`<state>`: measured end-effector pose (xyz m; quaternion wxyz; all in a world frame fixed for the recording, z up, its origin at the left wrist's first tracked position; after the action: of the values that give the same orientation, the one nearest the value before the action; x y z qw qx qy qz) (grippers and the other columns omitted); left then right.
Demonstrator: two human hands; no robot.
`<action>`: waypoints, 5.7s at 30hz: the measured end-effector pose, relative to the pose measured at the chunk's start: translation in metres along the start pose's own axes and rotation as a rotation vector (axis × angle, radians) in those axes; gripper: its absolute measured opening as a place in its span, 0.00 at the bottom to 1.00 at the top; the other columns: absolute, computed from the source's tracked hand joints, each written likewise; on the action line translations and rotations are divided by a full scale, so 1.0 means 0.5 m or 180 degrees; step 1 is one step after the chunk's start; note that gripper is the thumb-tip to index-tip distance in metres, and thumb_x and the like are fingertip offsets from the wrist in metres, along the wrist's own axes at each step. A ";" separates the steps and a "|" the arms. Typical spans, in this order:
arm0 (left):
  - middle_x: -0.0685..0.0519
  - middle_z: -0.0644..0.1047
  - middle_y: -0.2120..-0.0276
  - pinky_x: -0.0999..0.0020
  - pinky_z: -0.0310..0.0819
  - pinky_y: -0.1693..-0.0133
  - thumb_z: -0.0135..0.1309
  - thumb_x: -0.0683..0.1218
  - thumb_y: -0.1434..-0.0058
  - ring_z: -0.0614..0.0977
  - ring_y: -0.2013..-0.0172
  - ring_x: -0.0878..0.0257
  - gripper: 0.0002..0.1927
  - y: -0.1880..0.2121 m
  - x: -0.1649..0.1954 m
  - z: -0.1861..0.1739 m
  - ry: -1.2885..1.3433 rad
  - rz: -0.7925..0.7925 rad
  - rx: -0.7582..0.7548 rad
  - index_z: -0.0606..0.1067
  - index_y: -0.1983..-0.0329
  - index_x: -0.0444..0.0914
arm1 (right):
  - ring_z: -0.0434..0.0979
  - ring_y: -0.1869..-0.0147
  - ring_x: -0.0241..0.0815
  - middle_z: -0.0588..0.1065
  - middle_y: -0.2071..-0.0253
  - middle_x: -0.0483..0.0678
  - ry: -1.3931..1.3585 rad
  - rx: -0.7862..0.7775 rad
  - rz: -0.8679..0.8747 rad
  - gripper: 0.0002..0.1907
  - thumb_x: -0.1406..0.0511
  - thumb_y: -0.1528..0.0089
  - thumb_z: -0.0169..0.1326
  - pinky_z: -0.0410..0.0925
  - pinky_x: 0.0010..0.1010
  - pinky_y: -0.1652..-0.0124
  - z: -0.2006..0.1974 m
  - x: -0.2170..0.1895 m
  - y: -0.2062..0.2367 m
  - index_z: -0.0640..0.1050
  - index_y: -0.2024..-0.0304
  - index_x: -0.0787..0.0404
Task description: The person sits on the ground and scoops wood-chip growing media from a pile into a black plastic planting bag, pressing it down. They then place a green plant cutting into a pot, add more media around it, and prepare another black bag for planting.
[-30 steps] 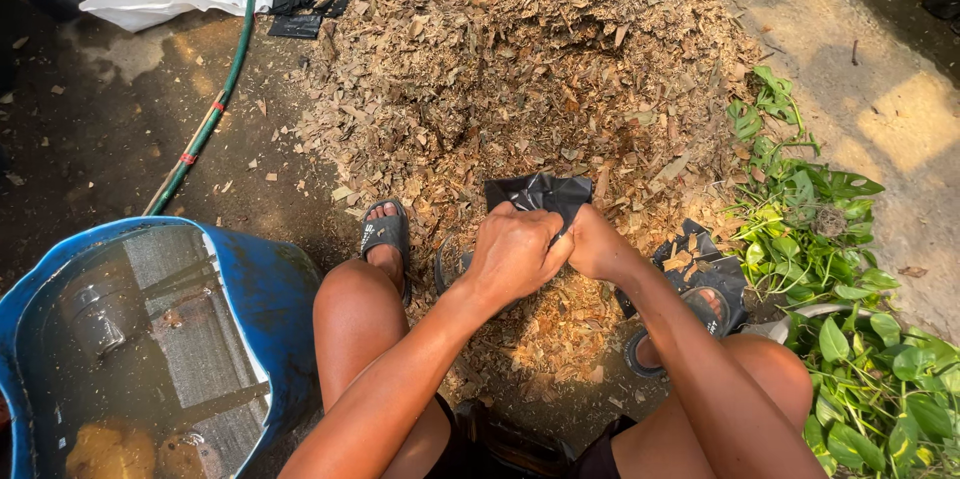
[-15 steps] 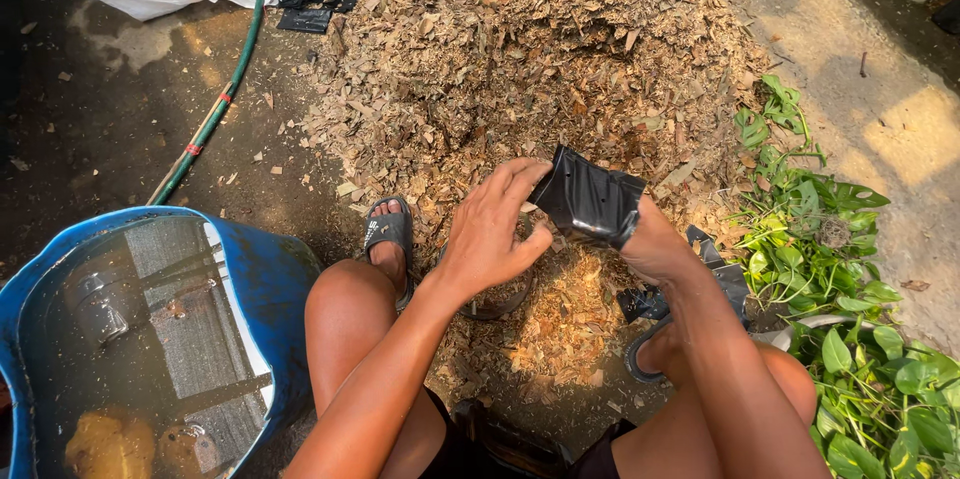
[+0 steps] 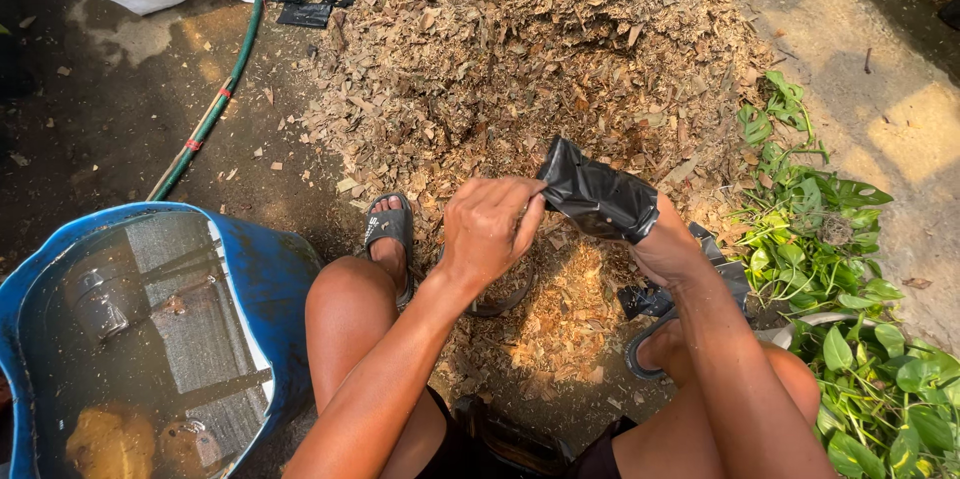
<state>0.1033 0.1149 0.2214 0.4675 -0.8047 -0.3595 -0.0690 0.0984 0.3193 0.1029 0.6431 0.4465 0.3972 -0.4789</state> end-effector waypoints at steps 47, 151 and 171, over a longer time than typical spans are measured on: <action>0.47 0.81 0.70 0.58 0.73 0.63 0.58 0.42 0.38 0.81 0.72 0.52 0.05 -0.014 -0.014 0.024 -0.0158 -0.0272 -0.0374 0.81 0.63 0.35 | 0.82 0.47 0.46 0.81 0.51 0.51 0.3061 0.0183 -0.0957 0.26 0.59 0.46 0.66 0.73 0.37 0.45 0.062 -0.051 0.033 0.76 0.47 0.58; 0.55 0.78 0.69 0.70 0.72 0.63 0.52 0.51 0.29 0.76 0.66 0.67 0.14 0.054 -0.057 0.151 0.2049 -0.1685 -0.0648 0.76 0.56 0.35 | 0.73 0.37 0.37 0.73 0.36 0.49 -0.0426 -0.0613 -0.0030 0.29 0.69 0.33 0.55 0.66 0.32 0.38 -0.082 0.162 0.037 0.66 0.30 0.65; 0.55 0.70 0.79 0.68 0.64 0.73 0.46 0.55 0.24 0.67 0.76 0.69 0.21 0.077 -0.117 0.158 0.1928 -0.2389 -0.0318 0.73 0.68 0.35 | 0.76 0.40 0.42 0.75 0.40 0.51 -0.0810 -0.0655 0.0319 0.28 0.60 0.34 0.54 0.68 0.38 0.39 0.027 0.076 0.043 0.69 0.33 0.63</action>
<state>0.0675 0.1366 0.1246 0.4547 -0.5847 -0.4689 -0.4812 0.1289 0.2994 0.0754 0.7535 0.3334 0.3368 -0.4557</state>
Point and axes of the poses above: each hand's wrist, its own y-axis away from the middle knuckle, its own z-axis out of the palm, x = y × z, the point moved 10 cm from there along -y, towards the middle knuckle
